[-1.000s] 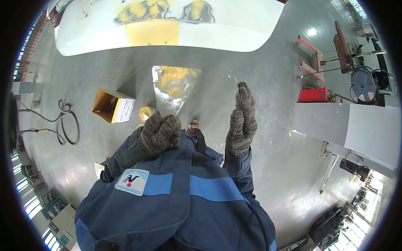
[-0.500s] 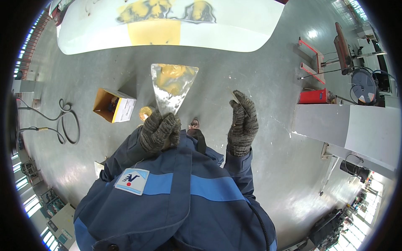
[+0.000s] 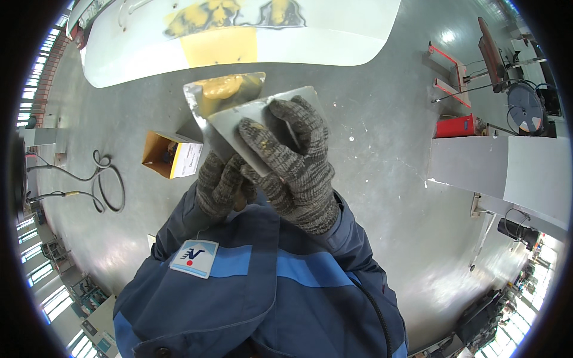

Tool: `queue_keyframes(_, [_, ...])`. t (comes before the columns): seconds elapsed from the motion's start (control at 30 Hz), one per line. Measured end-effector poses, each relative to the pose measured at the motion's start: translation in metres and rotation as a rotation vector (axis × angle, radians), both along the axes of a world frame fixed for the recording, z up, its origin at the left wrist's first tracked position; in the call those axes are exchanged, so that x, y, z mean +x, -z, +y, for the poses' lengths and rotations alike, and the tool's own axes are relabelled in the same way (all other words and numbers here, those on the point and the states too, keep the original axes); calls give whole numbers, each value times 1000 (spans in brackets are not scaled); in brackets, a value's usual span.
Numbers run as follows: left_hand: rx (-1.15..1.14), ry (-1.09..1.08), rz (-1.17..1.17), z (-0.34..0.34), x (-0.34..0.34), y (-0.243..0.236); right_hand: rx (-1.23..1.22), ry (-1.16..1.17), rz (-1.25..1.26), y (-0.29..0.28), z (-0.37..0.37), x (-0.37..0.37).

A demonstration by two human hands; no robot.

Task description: The person applies yellow body filler to a white car bumper using a metal spreader, smoothing it across the surface. They repeatedly load filler from a container and spread it evenly, then place the spreader into a cardboard box.

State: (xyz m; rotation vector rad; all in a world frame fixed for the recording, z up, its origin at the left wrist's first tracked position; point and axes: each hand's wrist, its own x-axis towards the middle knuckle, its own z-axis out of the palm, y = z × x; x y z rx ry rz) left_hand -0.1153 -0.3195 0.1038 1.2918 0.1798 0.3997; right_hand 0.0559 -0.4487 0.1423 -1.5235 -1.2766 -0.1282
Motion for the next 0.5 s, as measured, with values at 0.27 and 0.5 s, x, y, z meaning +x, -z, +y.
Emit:
queue_keyframes(0.27, [-96, -7, 8, -2, 15, -3, -21, 27, -45, -10, 26, -9])
queue_keyframes(0.5, [-247, -24, 23, -9, 24, 9, -102, -17, 59, -17, 37, -16])
